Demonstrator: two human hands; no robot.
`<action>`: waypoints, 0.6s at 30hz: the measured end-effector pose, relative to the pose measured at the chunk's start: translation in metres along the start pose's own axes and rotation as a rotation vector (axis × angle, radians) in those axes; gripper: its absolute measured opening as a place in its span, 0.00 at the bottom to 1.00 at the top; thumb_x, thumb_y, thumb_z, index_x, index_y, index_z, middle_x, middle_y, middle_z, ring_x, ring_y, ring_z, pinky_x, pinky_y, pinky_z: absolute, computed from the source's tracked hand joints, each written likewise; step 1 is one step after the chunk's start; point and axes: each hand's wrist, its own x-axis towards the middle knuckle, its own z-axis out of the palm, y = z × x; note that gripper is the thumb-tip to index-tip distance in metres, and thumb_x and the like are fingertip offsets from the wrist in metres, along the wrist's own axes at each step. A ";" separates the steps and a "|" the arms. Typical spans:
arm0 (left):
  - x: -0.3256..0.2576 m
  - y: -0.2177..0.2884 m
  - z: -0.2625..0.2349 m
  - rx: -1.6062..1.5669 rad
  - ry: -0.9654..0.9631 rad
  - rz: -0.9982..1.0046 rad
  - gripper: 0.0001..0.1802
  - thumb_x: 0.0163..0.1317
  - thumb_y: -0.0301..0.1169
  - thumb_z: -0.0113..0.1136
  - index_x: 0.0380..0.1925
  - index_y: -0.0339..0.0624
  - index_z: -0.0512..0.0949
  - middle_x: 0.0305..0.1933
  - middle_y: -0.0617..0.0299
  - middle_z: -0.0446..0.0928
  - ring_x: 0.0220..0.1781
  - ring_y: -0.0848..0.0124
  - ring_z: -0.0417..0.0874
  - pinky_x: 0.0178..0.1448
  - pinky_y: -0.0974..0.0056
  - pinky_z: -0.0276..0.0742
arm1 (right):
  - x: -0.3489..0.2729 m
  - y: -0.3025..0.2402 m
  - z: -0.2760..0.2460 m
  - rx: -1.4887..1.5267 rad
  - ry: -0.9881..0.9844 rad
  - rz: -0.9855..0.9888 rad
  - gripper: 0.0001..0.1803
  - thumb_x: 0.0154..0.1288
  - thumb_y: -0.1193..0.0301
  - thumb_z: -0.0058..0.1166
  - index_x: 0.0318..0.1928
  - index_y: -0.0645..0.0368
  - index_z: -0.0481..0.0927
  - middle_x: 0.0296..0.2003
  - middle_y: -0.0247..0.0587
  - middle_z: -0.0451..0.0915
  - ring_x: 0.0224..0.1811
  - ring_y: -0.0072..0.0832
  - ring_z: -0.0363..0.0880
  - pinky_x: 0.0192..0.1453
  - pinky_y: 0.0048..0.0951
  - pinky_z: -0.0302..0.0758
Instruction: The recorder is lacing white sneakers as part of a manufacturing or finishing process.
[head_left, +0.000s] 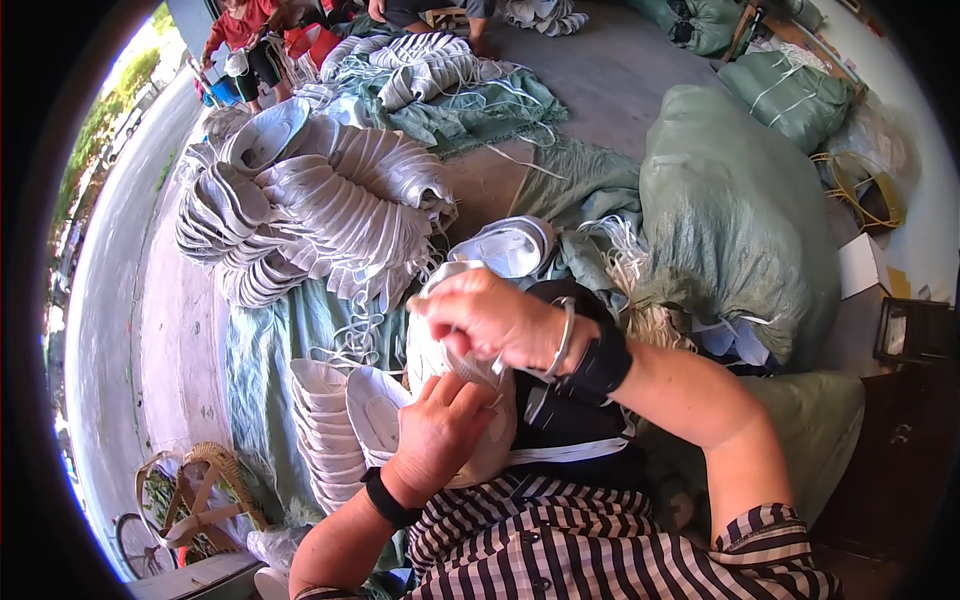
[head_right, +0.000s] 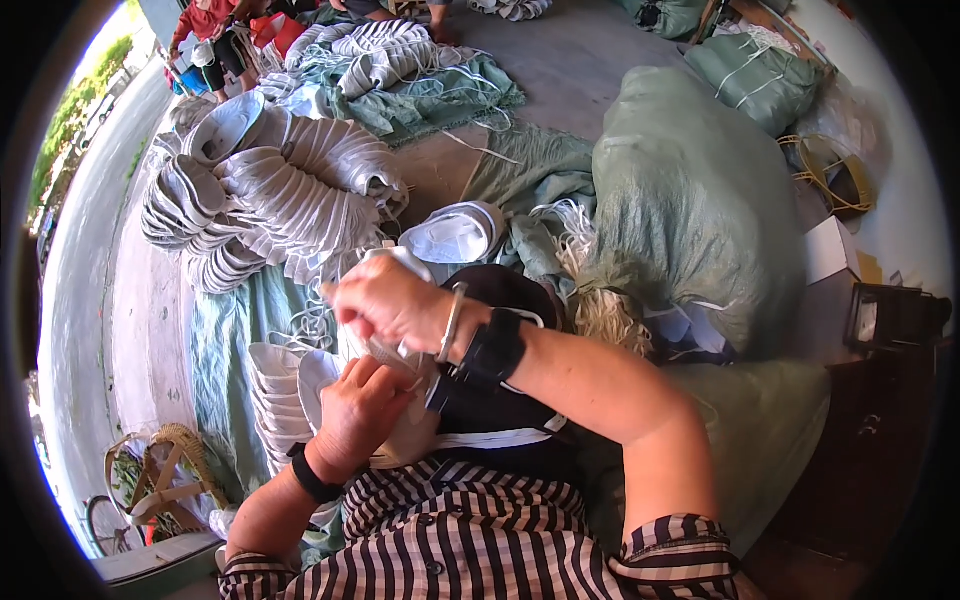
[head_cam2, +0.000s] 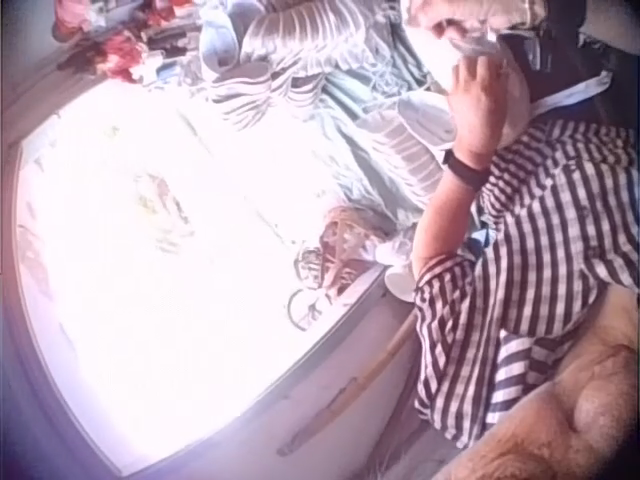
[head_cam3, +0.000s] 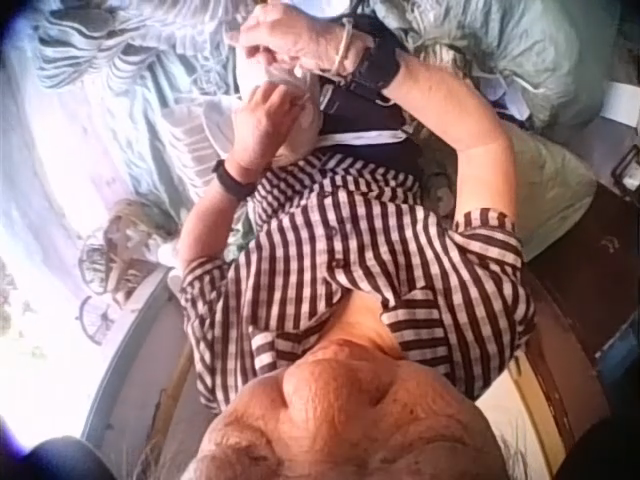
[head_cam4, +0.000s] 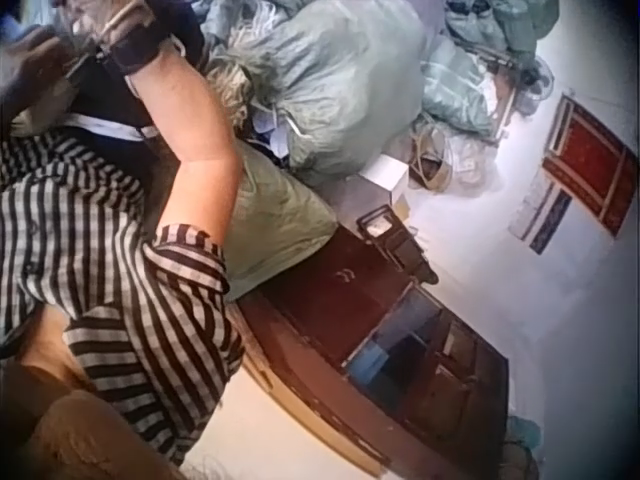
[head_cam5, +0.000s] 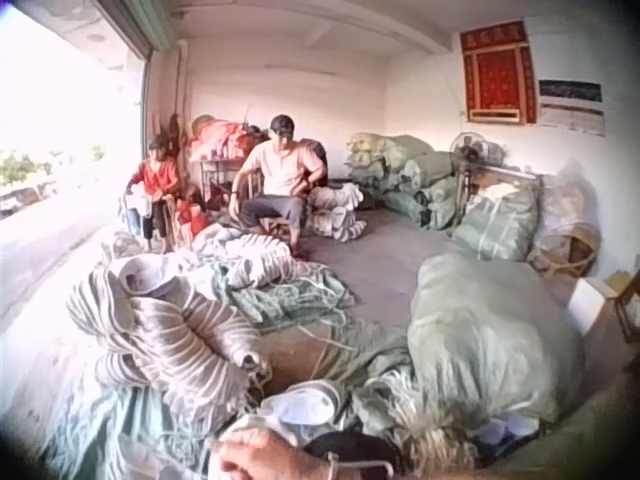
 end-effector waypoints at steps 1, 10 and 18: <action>-0.002 -0.001 0.002 -0.015 0.030 -0.004 0.10 0.47 0.31 0.64 0.31 0.52 0.75 0.29 0.65 0.71 0.33 0.65 0.77 0.28 0.62 0.76 | 0.000 0.004 0.008 -0.072 -0.045 -0.045 0.15 0.65 0.64 0.52 0.24 0.60 0.76 0.14 0.31 0.71 0.11 0.13 0.62 0.12 0.18 0.53; -0.009 -0.004 -0.002 -0.118 0.087 -0.070 0.18 0.46 0.30 0.67 0.39 0.50 0.74 0.33 0.62 0.73 0.34 0.64 0.79 0.29 0.63 0.77 | -0.044 0.001 -0.069 0.310 0.262 0.097 0.16 0.68 0.60 0.51 0.27 0.58 0.73 0.17 0.30 0.70 0.08 0.12 0.57 0.12 0.15 0.54; -0.035 -0.005 -0.006 -0.378 0.121 -0.304 0.22 0.42 0.25 0.69 0.41 0.47 0.76 0.38 0.61 0.74 0.32 0.64 0.78 0.32 0.64 0.77 | -0.063 0.015 -0.090 0.389 0.358 0.107 0.17 0.67 0.59 0.52 0.28 0.58 0.73 0.17 0.30 0.70 0.08 0.12 0.56 0.12 0.15 0.53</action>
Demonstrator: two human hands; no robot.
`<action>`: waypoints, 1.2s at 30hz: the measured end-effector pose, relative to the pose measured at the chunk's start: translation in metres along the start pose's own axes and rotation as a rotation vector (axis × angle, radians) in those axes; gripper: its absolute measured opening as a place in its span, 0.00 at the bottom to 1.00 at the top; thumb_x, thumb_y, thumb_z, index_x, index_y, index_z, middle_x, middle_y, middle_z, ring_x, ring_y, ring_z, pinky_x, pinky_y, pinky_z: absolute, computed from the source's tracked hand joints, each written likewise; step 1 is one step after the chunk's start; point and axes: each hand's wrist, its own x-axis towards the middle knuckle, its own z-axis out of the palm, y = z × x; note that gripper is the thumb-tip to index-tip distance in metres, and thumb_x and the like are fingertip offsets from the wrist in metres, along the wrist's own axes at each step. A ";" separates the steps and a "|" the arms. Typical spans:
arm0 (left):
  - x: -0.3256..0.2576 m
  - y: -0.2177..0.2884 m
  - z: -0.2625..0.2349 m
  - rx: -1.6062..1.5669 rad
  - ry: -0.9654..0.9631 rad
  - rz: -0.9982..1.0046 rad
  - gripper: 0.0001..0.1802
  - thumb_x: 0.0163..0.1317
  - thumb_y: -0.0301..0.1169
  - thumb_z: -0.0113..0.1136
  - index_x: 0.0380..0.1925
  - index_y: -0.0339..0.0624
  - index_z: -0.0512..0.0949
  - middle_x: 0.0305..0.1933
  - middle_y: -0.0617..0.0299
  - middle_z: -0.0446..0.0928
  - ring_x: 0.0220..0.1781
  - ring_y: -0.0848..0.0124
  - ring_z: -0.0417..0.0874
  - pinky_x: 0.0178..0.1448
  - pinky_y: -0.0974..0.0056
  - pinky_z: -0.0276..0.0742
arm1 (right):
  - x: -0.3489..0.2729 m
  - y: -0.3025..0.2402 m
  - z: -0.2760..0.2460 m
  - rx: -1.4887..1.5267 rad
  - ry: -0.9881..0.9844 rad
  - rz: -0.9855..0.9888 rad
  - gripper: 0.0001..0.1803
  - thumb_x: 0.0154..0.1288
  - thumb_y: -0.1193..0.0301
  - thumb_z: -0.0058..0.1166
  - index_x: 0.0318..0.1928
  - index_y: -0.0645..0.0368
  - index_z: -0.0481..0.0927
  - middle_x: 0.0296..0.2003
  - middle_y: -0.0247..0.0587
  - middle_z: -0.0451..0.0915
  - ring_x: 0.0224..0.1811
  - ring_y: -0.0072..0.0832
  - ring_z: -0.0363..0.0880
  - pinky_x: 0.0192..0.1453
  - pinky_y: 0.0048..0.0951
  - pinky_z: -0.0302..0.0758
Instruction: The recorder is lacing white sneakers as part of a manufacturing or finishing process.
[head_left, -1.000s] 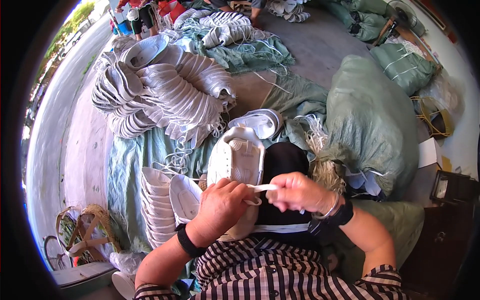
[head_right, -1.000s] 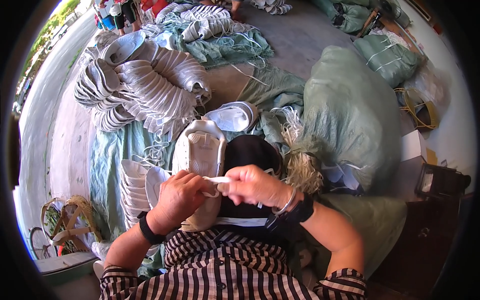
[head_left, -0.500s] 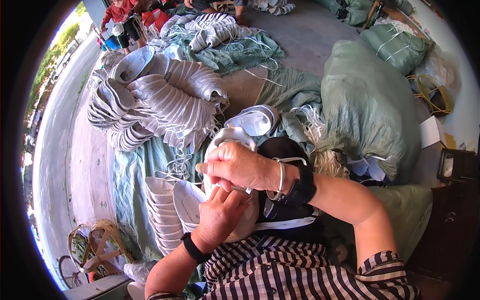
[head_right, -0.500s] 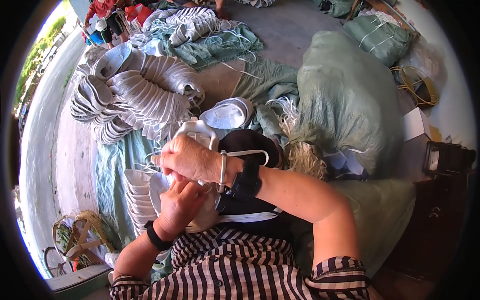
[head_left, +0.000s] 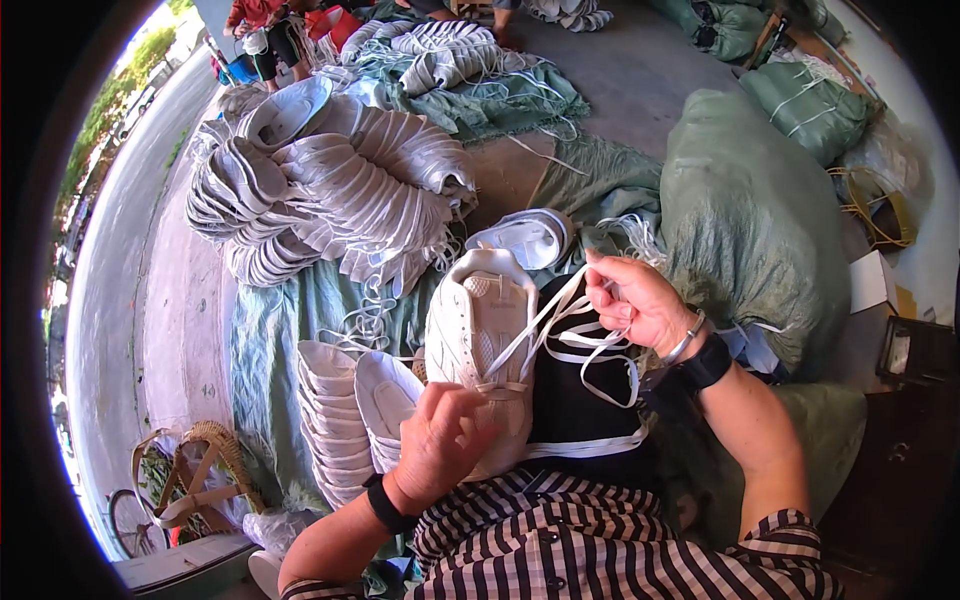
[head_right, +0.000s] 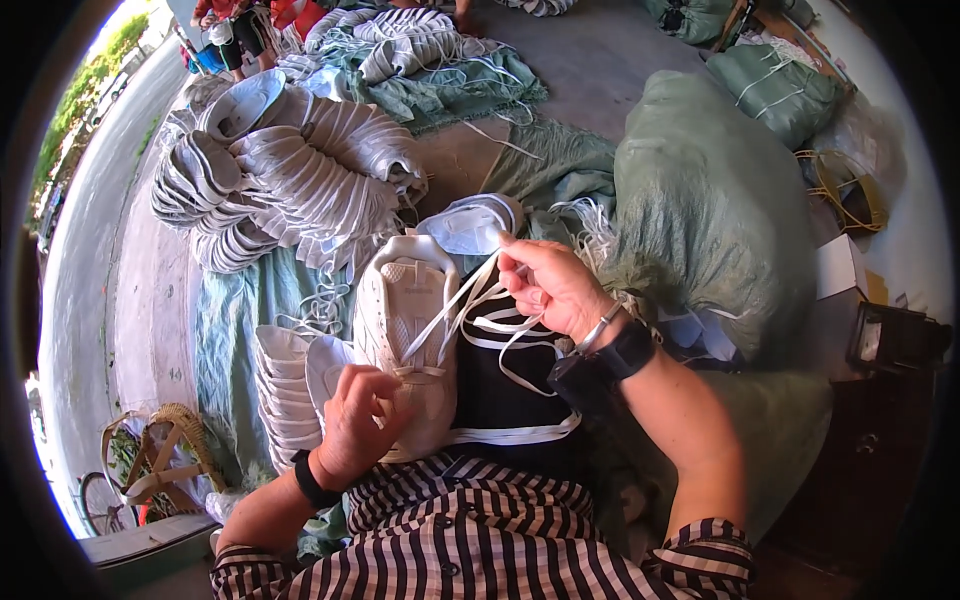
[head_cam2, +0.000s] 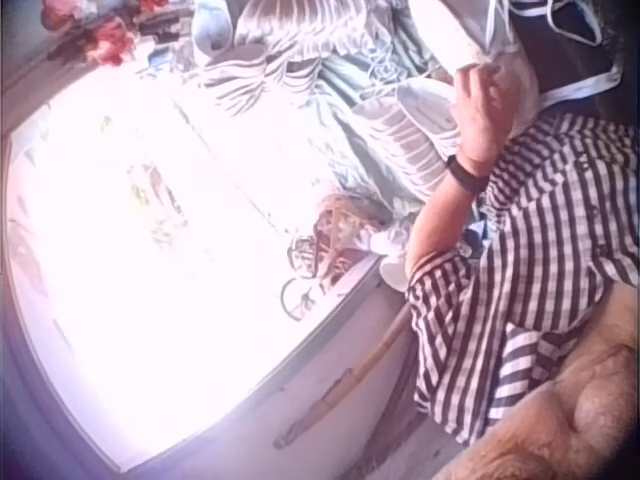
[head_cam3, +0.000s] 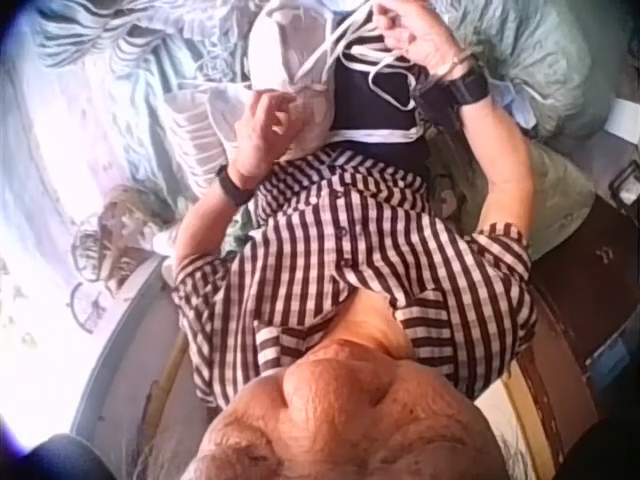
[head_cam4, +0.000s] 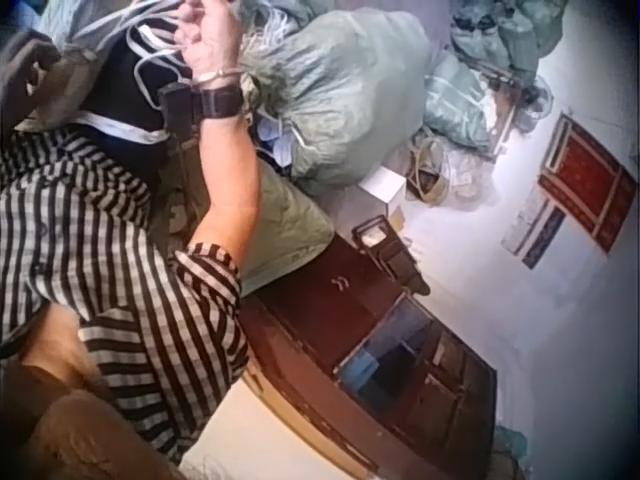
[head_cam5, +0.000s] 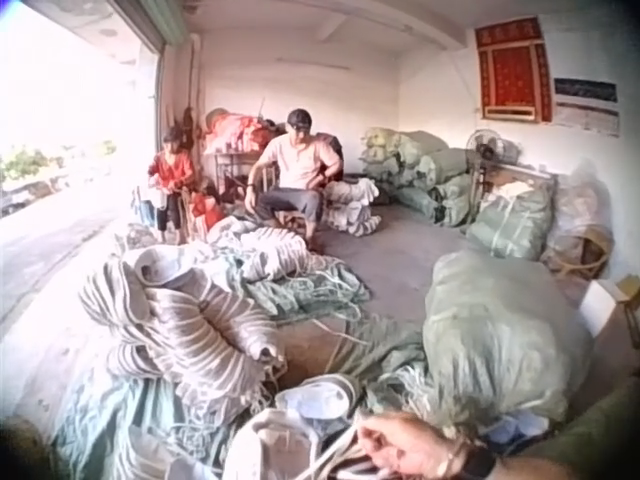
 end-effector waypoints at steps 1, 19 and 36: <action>-0.003 -0.003 -0.004 0.120 -0.060 0.180 0.22 0.41 0.25 0.69 0.40 0.48 0.77 0.39 0.62 0.73 0.33 0.65 0.77 0.33 0.63 0.77 | -0.001 -0.001 0.006 -0.052 0.007 -0.024 0.17 0.67 0.59 0.52 0.28 0.59 0.73 0.17 0.30 0.70 0.09 0.11 0.56 0.12 0.15 0.53; -0.007 0.013 0.004 0.414 -0.197 0.434 0.20 0.42 0.34 0.67 0.41 0.56 0.80 0.38 0.68 0.70 0.38 0.66 0.72 0.41 0.60 0.71 | -0.034 -0.031 0.100 -0.799 -0.373 -0.378 0.17 0.65 0.63 0.53 0.22 0.60 0.75 0.19 0.28 0.74 0.19 0.11 0.70 0.24 0.16 0.65; 0.004 0.000 -0.007 -0.297 -0.124 -0.022 0.11 0.55 0.23 0.62 0.40 0.42 0.81 0.34 0.60 0.78 0.35 0.69 0.78 0.41 0.65 0.74 | -0.095 -0.048 0.100 -1.030 -0.251 -0.813 0.13 0.56 0.77 0.62 0.22 0.59 0.70 0.21 0.25 0.68 0.23 0.10 0.59 0.25 0.17 0.57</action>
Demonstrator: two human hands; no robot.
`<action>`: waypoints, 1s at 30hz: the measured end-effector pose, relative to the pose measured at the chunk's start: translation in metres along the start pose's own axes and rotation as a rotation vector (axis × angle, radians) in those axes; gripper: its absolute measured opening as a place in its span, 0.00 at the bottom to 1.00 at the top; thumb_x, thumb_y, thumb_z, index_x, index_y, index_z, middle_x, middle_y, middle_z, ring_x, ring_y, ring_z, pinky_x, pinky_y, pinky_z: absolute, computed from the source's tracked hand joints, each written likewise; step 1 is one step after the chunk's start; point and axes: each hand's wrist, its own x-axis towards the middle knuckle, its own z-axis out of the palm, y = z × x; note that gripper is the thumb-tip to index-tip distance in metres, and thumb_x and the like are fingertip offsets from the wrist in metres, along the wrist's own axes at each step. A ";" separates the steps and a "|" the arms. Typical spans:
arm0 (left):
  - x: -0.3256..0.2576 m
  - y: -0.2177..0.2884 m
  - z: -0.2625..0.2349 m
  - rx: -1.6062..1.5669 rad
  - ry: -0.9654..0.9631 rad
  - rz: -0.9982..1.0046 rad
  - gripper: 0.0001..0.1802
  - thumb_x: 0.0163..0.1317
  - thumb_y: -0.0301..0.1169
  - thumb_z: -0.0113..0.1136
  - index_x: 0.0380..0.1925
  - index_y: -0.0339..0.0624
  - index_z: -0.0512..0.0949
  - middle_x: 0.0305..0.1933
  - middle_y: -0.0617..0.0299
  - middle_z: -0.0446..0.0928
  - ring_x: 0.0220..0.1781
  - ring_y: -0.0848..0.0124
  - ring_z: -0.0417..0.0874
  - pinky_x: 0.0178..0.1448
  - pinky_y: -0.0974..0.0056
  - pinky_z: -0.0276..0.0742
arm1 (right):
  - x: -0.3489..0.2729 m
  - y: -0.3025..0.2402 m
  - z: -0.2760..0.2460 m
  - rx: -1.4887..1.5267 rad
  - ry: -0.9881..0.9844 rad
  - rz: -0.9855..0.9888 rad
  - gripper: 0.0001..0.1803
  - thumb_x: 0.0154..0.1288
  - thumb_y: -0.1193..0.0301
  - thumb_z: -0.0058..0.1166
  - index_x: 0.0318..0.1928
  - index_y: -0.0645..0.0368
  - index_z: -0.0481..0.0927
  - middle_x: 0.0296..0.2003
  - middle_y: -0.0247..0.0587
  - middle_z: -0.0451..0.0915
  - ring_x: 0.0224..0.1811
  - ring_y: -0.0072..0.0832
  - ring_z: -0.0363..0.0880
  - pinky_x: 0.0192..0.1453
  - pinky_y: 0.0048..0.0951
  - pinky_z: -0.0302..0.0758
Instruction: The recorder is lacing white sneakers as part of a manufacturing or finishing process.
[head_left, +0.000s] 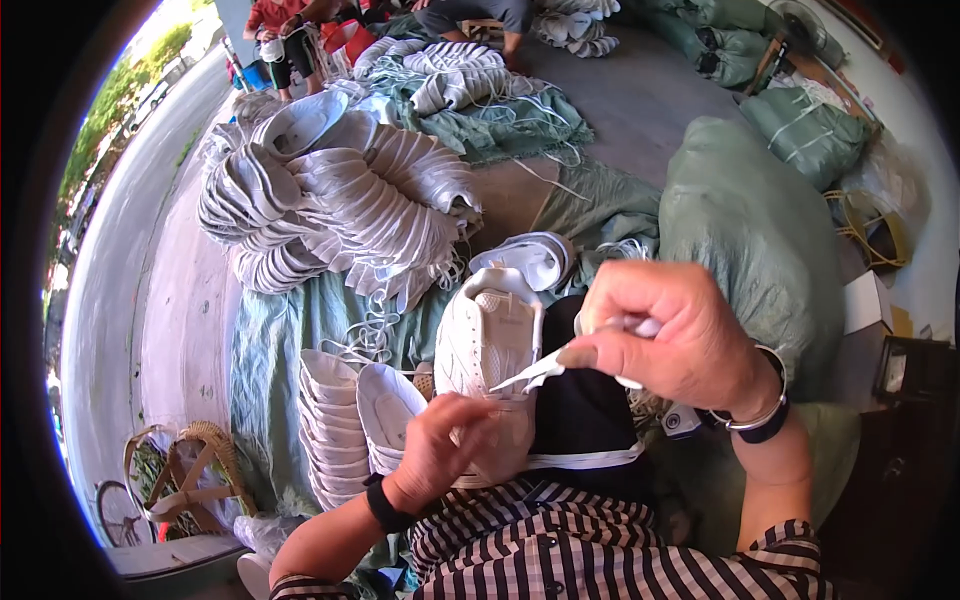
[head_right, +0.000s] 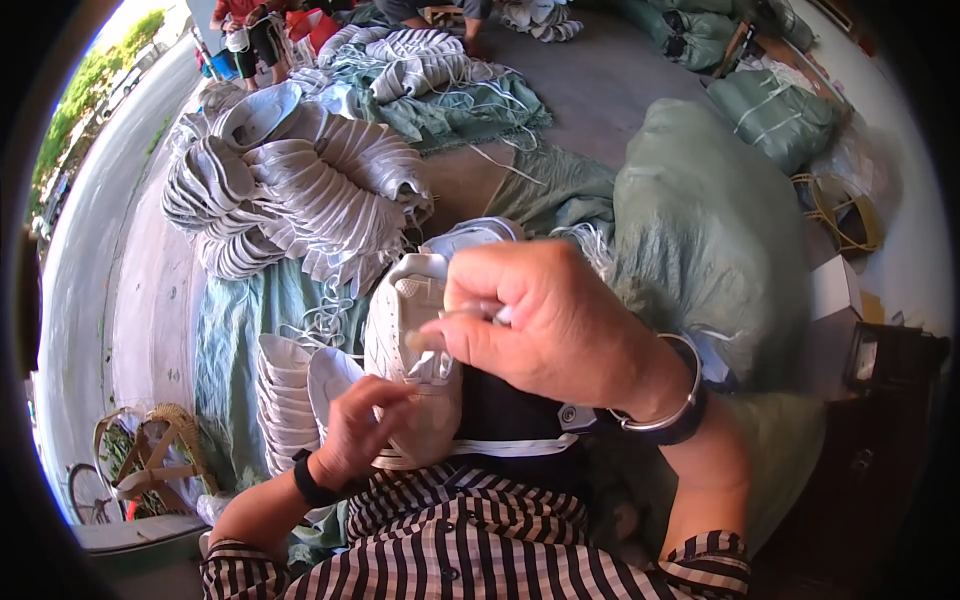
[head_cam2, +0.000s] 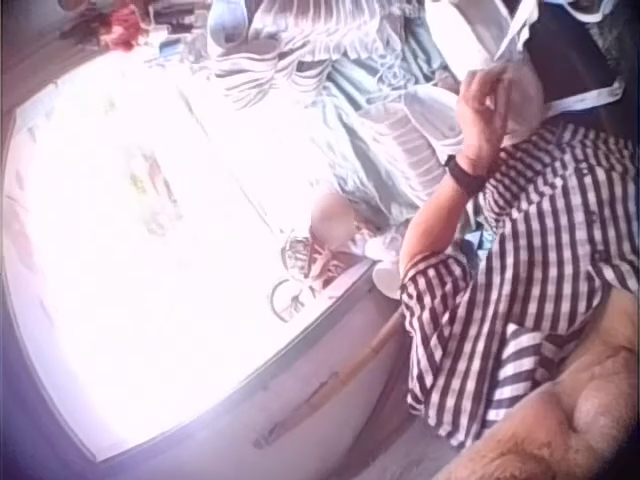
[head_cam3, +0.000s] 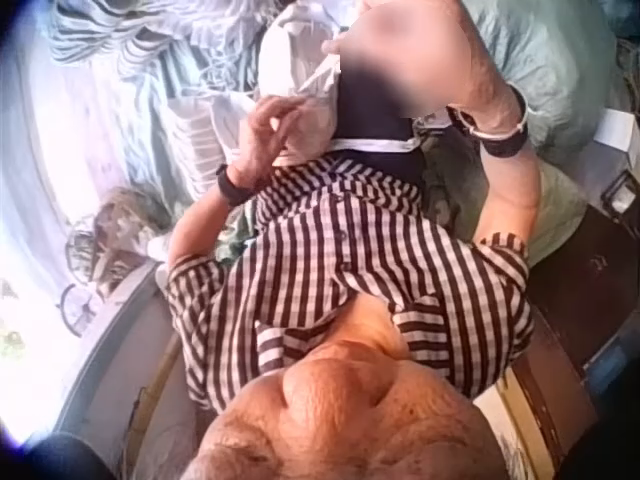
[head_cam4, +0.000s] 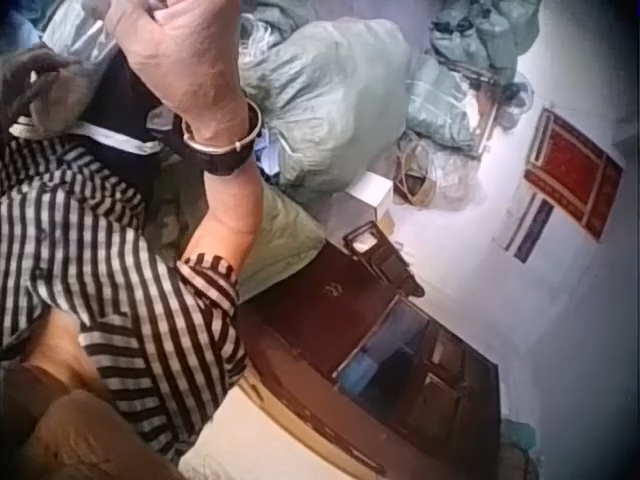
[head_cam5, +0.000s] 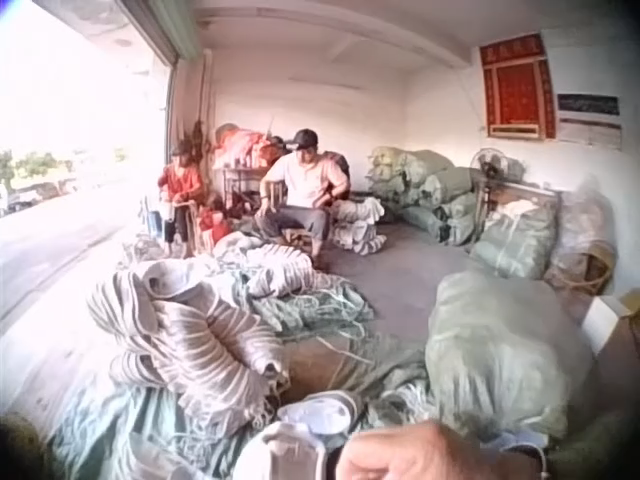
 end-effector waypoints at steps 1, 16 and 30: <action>0.005 0.000 -0.003 -0.020 0.109 0.006 0.10 0.57 0.20 0.59 0.40 0.39 0.80 0.32 0.59 0.76 0.35 0.70 0.80 0.42 0.68 0.75 | 0.002 -0.002 -0.003 0.096 0.020 0.040 0.13 0.56 0.77 0.62 0.22 0.60 0.70 0.21 0.25 0.68 0.23 0.10 0.60 0.25 0.17 0.57; 0.060 0.030 0.008 0.720 -0.170 0.247 0.06 0.50 0.38 0.62 0.25 0.52 0.78 0.25 0.65 0.71 0.30 0.66 0.80 0.30 0.62 0.76 | -0.004 -0.018 0.005 -0.213 0.138 -0.479 0.15 0.48 0.69 0.70 0.24 0.58 0.73 0.23 0.36 0.76 0.22 0.27 0.75 0.24 0.23 0.69; 0.055 -0.013 -0.044 -0.797 0.178 -0.395 0.16 0.70 0.43 0.45 0.28 0.47 0.71 0.29 0.69 0.70 0.24 0.80 0.66 0.31 0.73 0.67 | -0.137 0.101 -0.074 -0.604 0.452 0.662 0.10 0.56 0.71 0.60 0.24 0.63 0.75 0.25 0.38 0.74 0.25 0.29 0.71 0.29 0.29 0.66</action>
